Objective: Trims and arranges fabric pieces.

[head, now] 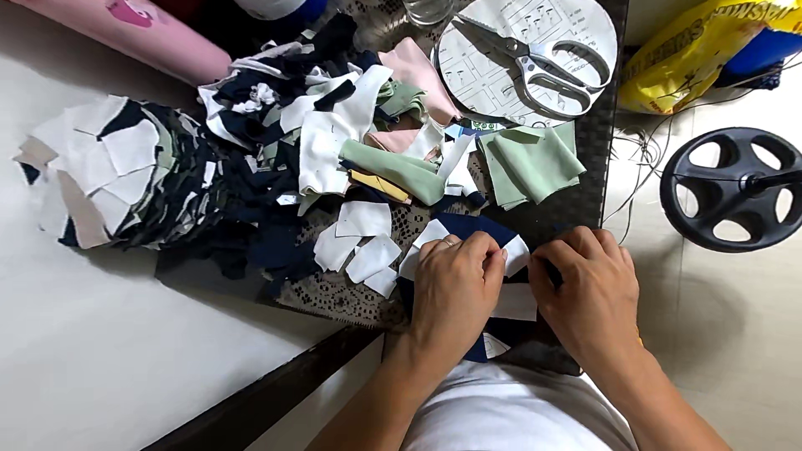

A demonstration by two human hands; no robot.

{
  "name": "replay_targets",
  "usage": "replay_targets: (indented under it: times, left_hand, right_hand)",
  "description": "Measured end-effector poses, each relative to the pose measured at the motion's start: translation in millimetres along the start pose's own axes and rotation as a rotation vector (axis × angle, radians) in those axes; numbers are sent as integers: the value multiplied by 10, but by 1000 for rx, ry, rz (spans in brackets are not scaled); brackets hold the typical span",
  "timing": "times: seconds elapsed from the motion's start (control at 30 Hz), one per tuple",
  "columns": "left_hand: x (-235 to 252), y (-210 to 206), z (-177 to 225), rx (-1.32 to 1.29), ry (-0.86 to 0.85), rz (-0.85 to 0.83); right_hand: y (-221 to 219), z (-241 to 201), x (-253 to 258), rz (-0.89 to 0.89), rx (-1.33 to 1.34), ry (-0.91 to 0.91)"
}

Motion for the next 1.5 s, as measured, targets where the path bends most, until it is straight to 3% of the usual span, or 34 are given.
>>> replay_targets:
  times: [0.23,0.4,0.73,0.93,1.13,1.27,1.5]
  left_hand:
    - [25,-12,17,16,13,4]
    - [26,-11,18,18,5,6]
    - [29,-24,40,49,-1,27]
    - [42,-28,50,82,-5,24]
    - [-106,-4,63,105,-72,70]
    - [-323,-185,67,158,-141,-46]
    - [-265,-213,-96,158,-328,-222]
  right_hand:
    - [74,74,8,-18,115,1]
    - [155,304,-110,71,245,-28]
    - [-2,136,-55,45,152,142]
    - [-83,127,9,-6,39,153]
    - [-15,216,-14,30,212,149]
    - [72,298,-39,92,273,150]
    - [112,315,-98,107,283,181]
Point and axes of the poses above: each hand's wrist, its own x-axis towards the middle knuckle, its own y-axis out of the back of the hand, z = x × y, the point moved 1 cm from there along x, towards the middle knuckle, and after that the axes turned 9 degrees about -z, right-handed, at the moved point
